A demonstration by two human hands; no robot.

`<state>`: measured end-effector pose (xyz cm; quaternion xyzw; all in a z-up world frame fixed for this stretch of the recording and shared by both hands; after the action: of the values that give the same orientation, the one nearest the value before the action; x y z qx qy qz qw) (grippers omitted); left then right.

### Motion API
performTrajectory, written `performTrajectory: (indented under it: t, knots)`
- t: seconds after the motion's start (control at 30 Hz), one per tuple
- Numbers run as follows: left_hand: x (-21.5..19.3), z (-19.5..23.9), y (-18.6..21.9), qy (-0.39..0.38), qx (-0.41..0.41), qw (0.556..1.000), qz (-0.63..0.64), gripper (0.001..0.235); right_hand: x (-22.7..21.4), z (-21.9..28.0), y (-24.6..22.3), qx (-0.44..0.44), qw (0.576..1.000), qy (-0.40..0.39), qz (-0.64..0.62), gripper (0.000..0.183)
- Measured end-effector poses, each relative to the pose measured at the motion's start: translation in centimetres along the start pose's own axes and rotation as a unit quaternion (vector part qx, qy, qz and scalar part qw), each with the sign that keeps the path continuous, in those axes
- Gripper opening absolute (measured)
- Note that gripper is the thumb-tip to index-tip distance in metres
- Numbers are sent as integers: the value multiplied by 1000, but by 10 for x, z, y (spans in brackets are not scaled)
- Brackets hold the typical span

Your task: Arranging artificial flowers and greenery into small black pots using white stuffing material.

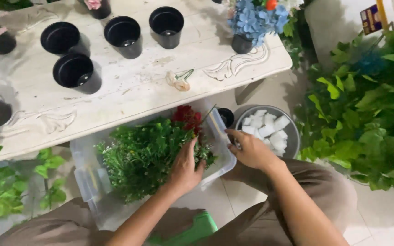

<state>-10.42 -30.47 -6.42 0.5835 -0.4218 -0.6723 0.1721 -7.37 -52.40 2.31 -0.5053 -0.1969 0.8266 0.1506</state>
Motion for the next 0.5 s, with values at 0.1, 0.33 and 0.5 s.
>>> performTrajectory:
  t: [0.1, 0.33, 0.5]
  knots:
    - [21, -20, 18, 9, 47, 998, 27, 73, -17, 8, 54, 43, 999, -1, 10, 52]
    - [80, -83, 63, -30, 73, 995, 57, 69, -83, 33, 98, 106, 994, 2, -33, 51]
    - [110, -123, 90, -103, 19, 991, 78, 67, -105, 34, 125, 152, 981, 1, -123, 52]
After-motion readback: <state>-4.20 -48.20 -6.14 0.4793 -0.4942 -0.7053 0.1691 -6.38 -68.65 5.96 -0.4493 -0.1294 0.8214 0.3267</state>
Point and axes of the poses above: each hand's wrist, its own z-axis away from the middle knuckle, its own x-axis out of the palm, y = z × x, the point moved 2 cm from there along -z, towards the middle knuckle, and after that the axes turned 3 degrees about z, right-handed, at the moved point
